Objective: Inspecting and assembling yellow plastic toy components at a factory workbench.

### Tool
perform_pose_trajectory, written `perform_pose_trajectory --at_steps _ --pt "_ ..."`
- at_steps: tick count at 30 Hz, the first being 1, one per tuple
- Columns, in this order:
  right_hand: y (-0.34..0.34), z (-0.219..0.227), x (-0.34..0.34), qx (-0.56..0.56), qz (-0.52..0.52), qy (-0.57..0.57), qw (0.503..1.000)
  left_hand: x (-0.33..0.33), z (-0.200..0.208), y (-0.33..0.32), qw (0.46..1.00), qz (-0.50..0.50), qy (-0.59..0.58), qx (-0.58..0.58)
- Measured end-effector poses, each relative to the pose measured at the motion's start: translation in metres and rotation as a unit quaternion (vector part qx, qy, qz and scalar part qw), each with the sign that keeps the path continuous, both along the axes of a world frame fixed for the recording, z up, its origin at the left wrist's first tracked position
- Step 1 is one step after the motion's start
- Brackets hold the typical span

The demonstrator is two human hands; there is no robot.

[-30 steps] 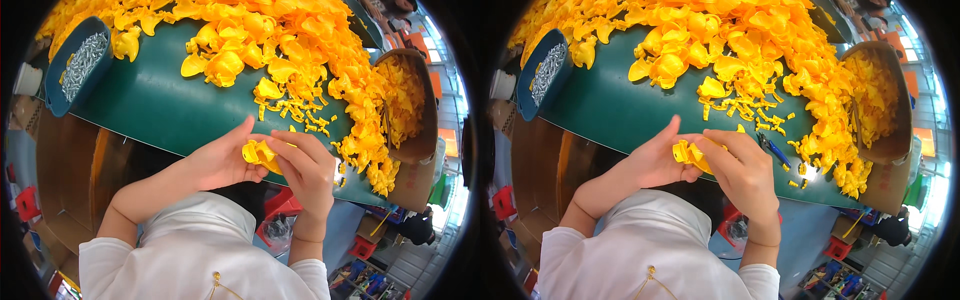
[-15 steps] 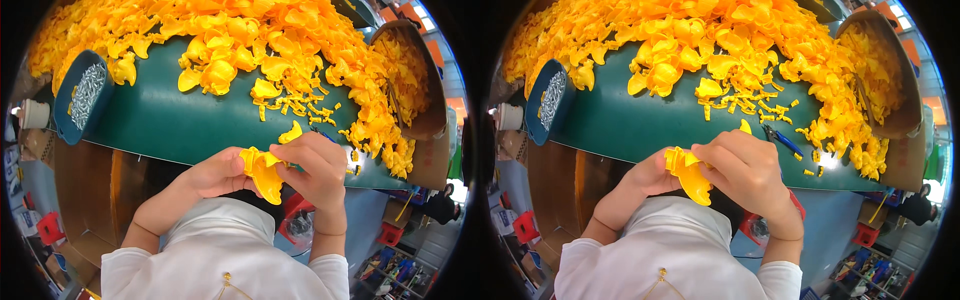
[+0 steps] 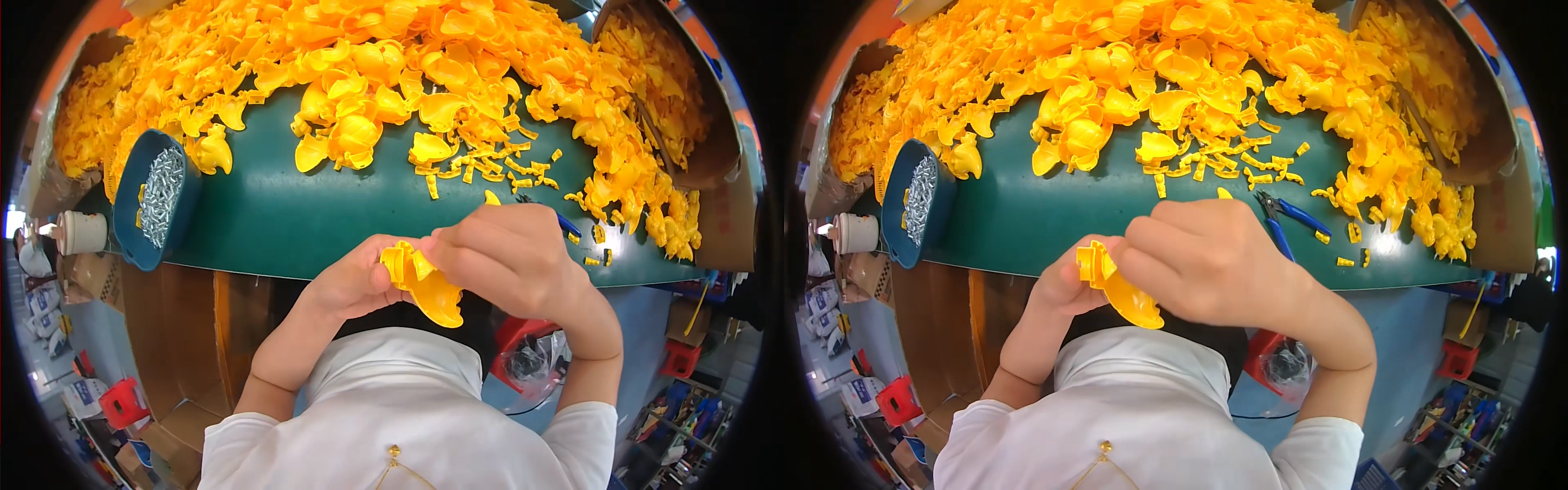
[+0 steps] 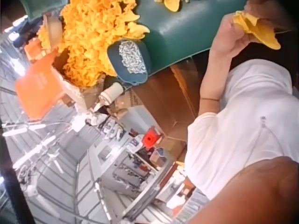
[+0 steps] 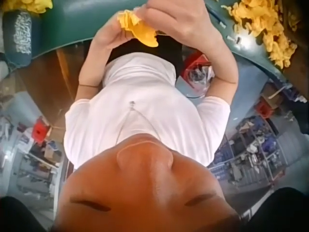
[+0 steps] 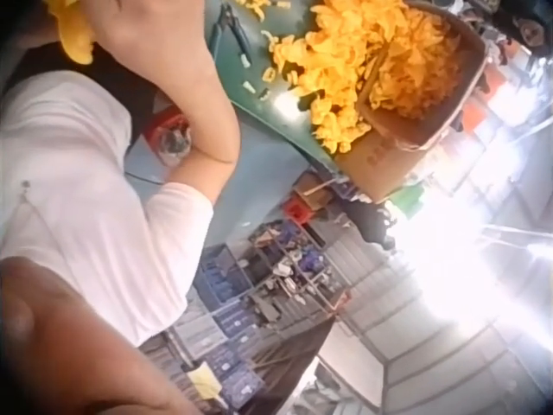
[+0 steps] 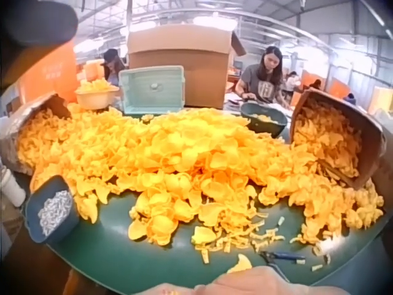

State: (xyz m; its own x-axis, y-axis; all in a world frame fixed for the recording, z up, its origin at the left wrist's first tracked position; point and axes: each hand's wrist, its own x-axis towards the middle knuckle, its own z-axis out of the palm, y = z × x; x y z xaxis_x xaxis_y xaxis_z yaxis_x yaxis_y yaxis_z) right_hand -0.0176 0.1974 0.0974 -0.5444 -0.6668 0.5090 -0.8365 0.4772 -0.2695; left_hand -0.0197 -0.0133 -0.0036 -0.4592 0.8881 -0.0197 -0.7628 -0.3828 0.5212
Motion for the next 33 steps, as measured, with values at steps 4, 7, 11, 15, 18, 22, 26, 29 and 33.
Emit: perform_pose_trajectory --at_steps 4,7,11,15,18,22,26,29,33 --pt "0.008 -0.010 -0.008 -0.035 0.011 -0.089 0.995 -0.002 0.003 0.000 1.000 0.010 -0.012 -0.026" --pt "0.012 -0.006 -0.005 -0.112 0.034 -0.175 0.978 -0.001 0.003 -0.002 1.000 0.002 -0.004 -0.014" --pt "0.021 -0.006 -0.016 -0.111 0.068 -0.284 0.950 0.003 0.000 0.000 0.997 -0.010 -0.075 -0.018" --pt "0.023 -0.006 -0.019 -0.146 0.092 -0.303 0.937 0.004 0.002 0.005 0.998 -0.013 -0.065 0.018" --pt "0.025 -0.006 -0.019 -0.128 0.071 -0.254 0.956 0.002 0.007 0.005 0.999 0.012 -0.049 0.011" --pt "0.021 -0.005 -0.013 -0.122 -0.001 -0.250 0.961 -0.004 0.014 0.007 0.998 0.044 -0.039 0.006" --pt "0.029 -0.015 -0.014 -0.167 -0.005 -0.355 0.920 -0.001 0.018 0.012 0.998 0.050 0.009 -0.023" --pt "0.035 -0.028 -0.023 -0.195 0.004 -0.411 0.890 -0.002 0.020 0.015 0.997 0.048 0.026 -0.052" --pt "0.036 -0.029 -0.020 -0.188 0.048 -0.423 0.885 -0.006 0.009 0.018 0.992 -0.022 -0.053 0.110"
